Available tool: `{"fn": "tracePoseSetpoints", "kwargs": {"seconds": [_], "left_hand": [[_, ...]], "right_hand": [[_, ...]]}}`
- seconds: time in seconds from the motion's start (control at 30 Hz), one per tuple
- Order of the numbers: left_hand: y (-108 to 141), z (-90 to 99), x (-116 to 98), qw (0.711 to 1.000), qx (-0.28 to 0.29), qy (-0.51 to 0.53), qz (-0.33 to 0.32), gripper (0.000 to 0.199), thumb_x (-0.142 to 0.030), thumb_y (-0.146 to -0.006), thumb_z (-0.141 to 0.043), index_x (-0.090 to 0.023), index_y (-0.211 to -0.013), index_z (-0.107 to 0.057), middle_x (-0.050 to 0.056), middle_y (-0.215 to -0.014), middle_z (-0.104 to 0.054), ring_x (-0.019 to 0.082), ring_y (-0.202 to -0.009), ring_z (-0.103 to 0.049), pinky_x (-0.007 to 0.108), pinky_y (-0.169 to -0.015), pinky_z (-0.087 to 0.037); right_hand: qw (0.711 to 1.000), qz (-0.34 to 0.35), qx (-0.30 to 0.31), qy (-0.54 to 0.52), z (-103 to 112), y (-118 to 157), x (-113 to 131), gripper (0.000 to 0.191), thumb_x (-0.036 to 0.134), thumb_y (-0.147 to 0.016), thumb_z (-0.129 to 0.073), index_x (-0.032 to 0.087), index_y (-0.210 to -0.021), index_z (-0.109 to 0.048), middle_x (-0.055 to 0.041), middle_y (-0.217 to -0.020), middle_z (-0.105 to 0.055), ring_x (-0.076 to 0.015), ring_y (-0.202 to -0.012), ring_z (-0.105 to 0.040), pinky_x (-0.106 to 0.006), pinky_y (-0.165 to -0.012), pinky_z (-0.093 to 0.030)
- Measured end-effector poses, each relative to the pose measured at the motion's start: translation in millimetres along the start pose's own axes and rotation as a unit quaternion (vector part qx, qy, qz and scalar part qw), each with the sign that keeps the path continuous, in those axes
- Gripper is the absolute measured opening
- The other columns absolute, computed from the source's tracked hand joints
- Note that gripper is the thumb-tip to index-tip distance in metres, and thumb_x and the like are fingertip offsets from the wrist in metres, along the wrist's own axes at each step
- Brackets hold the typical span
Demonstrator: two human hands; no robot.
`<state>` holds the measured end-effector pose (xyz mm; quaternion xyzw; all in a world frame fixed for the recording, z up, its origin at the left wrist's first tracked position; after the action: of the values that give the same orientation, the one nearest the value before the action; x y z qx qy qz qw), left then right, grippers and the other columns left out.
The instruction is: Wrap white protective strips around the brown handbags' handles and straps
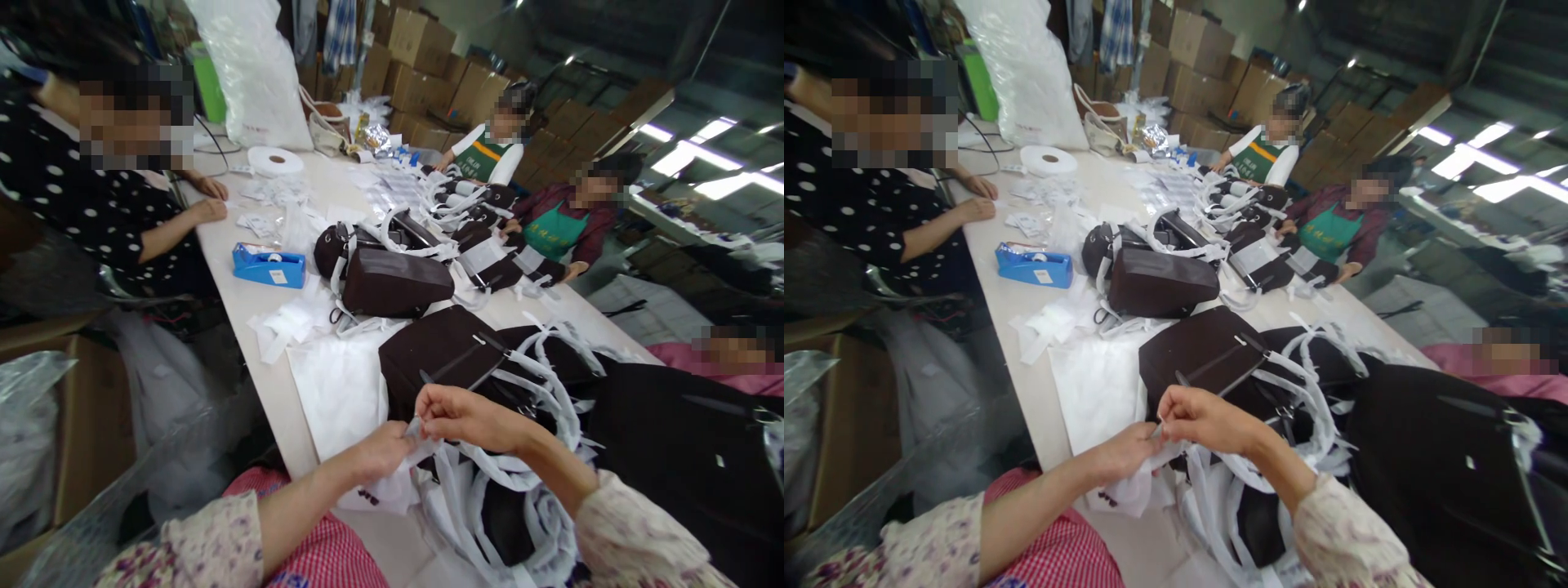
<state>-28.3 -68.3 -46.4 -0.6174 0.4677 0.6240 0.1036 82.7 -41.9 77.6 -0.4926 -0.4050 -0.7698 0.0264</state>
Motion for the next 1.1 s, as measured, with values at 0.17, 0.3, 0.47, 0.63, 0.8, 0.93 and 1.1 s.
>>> {"fn": "tracePoseSetpoints", "kwargs": {"seconds": [0.17,0.3,0.47,0.63,0.8,0.93,1.1], "left_hand": [[3,-6.8,-4,0.997,0.018,0.071,0.005,0.030,-0.042,-0.076,-0.056,-0.013,-0.082,-0.060,0.000,-0.065,-0.054,0.012,-0.057,-0.046,0.025,-0.055,-0.034],[1,-13.1,2,0.998,-0.021,0.065,0.005,0.024,-0.038,-0.078,-0.054,-0.014,-0.082,-0.056,-0.001,-0.068,-0.053,0.011,-0.058,-0.047,0.024,-0.055,-0.035],[2,-22.6,5,0.992,-0.009,0.125,-0.021,0.029,-0.044,-0.078,-0.053,-0.015,-0.082,-0.051,-0.002,-0.066,-0.051,0.011,-0.058,-0.046,0.024,-0.055,-0.036],[5,-21.5,0,0.992,-0.001,0.126,-0.029,0.033,-0.048,-0.076,-0.054,-0.015,-0.078,-0.051,0.000,-0.067,-0.052,0.013,-0.062,-0.049,0.025,-0.058,-0.038],[5,-15.7,-3,0.995,0.016,0.098,-0.007,0.037,-0.052,-0.075,-0.053,-0.015,-0.077,-0.053,-0.001,-0.063,-0.052,0.013,-0.056,-0.046,0.026,-0.056,-0.035],[4,-12.1,-6,0.995,0.010,0.097,0.002,0.039,-0.054,-0.072,-0.058,-0.015,-0.077,-0.053,-0.002,-0.063,-0.052,0.011,-0.056,-0.046,0.026,-0.055,-0.034],[4,-8.7,-6,0.997,0.006,0.082,0.002,0.035,-0.051,-0.075,-0.056,-0.016,-0.073,-0.050,-0.002,-0.060,-0.050,0.011,-0.056,-0.045,0.026,-0.056,-0.034]], "right_hand": [[0.897,0.028,-0.236,-0.372,-7,27,-37,0.031,0.038,-0.073,-0.076,0.018,-0.093,-0.061,-0.0029,-0.091,-0.068,-0.0108,-0.073,-0.060,-0.019,-0.056,-0.041],[0.768,0.077,-0.377,-0.511,-42,36,-73,0.036,0.033,-0.066,-0.081,0.021,-0.095,-0.065,-0.0042,-0.102,-0.068,-0.0169,-0.086,-0.065,-0.023,-0.059,-0.050],[0.657,0.129,-0.463,-0.581,-94,24,-109,0.036,0.035,-0.066,-0.081,0.027,-0.097,-0.065,-0.0011,-0.107,-0.067,-0.0171,-0.098,-0.063,-0.024,-0.065,-0.054],[0.692,0.142,-0.520,-0.481,-105,19,-114,0.028,0.039,-0.075,-0.074,0.027,-0.097,-0.062,-0.0001,-0.096,-0.066,-0.0158,-0.083,-0.062,-0.026,-0.063,-0.050],[0.819,0.124,-0.495,-0.262,-78,31,-92,0.031,0.044,-0.077,-0.071,0.022,-0.095,-0.060,-0.0028,-0.089,-0.063,-0.0178,-0.080,-0.058,-0.030,-0.071,-0.050],[0.886,0.117,-0.402,-0.199,-54,24,-76,0.028,0.046,-0.080,-0.065,0.021,-0.090,-0.056,0.0005,-0.078,-0.058,-0.0161,-0.073,-0.056,-0.029,-0.068,-0.048],[0.932,0.075,-0.344,-0.091,-37,7,-67,0.020,0.040,-0.086,-0.052,0.020,-0.088,-0.054,0.0005,-0.074,-0.060,-0.0166,-0.071,-0.059,-0.031,-0.069,-0.046]]}}
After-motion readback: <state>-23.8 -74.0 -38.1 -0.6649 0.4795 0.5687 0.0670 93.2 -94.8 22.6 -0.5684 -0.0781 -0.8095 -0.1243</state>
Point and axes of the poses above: each hand's wrist, its own y-axis away from the middle knuckle, its own z-axis out of the back of the hand, x = y × z, the point moved 4 cm from there along -y, towards the middle knuckle
